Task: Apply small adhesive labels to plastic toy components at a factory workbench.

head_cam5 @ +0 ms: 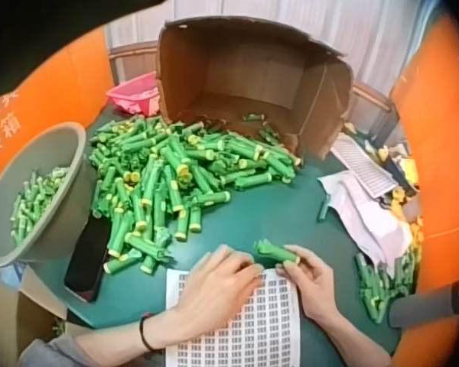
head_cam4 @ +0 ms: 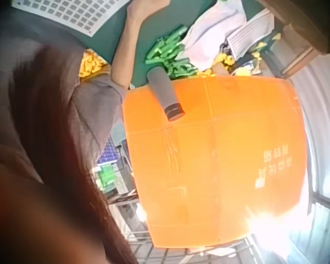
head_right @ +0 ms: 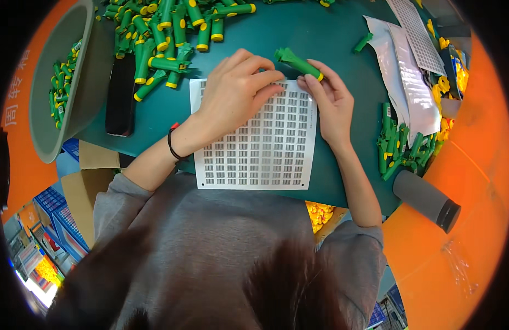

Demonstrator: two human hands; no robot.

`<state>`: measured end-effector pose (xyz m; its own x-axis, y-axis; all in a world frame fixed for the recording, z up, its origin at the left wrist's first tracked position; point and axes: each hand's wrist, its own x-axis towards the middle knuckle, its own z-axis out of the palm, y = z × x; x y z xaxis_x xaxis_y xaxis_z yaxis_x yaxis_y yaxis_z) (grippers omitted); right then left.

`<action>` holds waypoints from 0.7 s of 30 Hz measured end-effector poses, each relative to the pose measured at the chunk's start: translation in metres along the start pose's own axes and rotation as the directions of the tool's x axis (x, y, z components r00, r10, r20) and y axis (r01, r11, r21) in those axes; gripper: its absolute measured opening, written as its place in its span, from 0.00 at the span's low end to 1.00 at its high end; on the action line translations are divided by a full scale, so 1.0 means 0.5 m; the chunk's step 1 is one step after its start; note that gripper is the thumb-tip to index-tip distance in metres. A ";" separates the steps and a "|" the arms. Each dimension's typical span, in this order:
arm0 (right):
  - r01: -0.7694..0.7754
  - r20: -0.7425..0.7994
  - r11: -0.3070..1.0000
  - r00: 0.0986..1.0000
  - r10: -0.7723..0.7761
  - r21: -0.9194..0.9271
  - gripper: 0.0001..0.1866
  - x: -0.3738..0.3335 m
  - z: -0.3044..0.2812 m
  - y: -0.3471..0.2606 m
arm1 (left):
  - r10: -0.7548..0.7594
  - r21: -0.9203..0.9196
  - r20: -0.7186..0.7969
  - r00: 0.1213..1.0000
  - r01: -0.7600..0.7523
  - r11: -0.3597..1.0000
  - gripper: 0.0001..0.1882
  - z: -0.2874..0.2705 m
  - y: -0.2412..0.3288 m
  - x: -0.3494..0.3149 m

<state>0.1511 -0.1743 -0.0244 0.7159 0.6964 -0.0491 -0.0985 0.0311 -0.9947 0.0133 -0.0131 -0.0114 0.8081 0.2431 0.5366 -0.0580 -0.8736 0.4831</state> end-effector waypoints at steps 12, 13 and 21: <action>0.000 -0.018 0.996 1.000 0.002 0.084 0.20 -0.006 -0.010 0.007 | 0.179 0.117 0.010 0.984 -0.179 0.977 0.08 0.034 0.003 0.006; 0.010 -0.002 0.997 1.000 -0.009 0.076 0.19 -0.005 -0.010 0.007 | 0.185 0.112 0.020 0.983 -0.186 0.976 0.08 0.031 0.004 0.008; 0.185 0.077 0.979 0.978 -0.192 0.081 0.21 -0.041 0.009 -0.008 | -0.082 -0.375 0.129 0.988 0.126 0.918 0.06 -0.078 0.039 0.054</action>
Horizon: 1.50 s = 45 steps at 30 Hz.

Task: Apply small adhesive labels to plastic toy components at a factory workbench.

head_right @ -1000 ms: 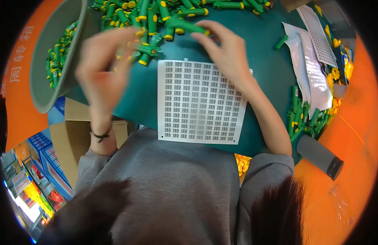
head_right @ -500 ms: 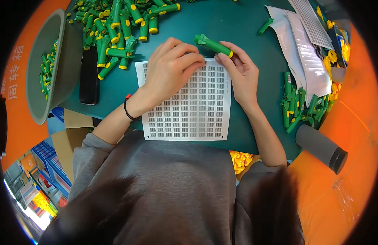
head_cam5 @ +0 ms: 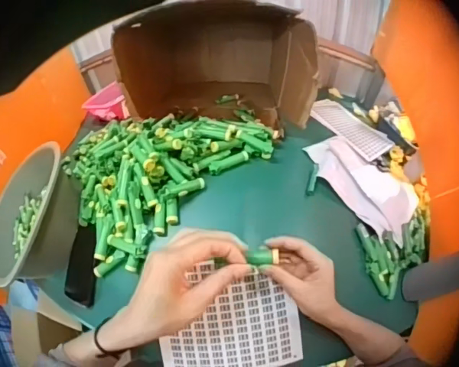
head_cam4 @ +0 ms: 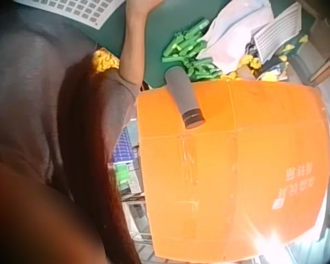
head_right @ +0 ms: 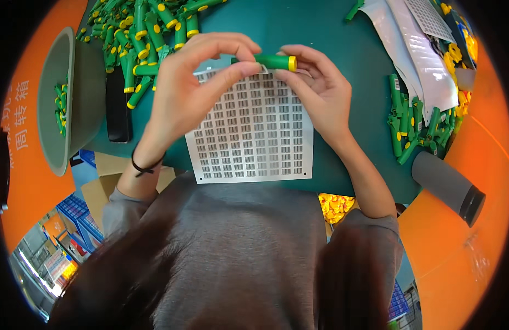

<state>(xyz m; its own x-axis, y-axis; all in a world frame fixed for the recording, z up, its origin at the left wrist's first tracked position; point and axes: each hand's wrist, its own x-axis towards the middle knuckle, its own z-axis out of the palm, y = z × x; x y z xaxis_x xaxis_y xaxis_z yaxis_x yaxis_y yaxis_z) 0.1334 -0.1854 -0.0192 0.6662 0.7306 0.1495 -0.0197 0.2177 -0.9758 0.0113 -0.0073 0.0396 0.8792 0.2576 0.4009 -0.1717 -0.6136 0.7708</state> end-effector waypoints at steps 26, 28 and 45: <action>0.155 0.143 0.979 0.980 -0.135 -0.133 0.20 -0.034 0.019 -0.029 | -0.356 -0.154 0.384 0.852 0.439 0.885 0.09 -0.024 0.024 0.010; 0.145 0.140 0.979 0.982 -0.125 -0.144 0.20 -0.034 0.018 -0.029 | -0.364 -0.143 0.383 0.849 0.444 0.885 0.09 -0.024 0.024 0.010; -0.014 0.149 0.991 0.988 0.034 -0.135 0.18 -0.037 0.029 -0.024 | -0.363 -0.156 0.445 0.819 0.470 0.869 0.20 -0.017 0.003 -0.055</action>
<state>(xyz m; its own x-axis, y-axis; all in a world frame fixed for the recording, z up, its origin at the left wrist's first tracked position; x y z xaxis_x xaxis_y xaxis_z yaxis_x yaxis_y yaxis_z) 0.1107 -0.1923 -0.0079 0.5463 0.8261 0.1384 0.0719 0.1184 -0.9904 -0.0171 -0.0089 0.0341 0.9800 0.1010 -0.1717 0.1943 -0.2953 0.9354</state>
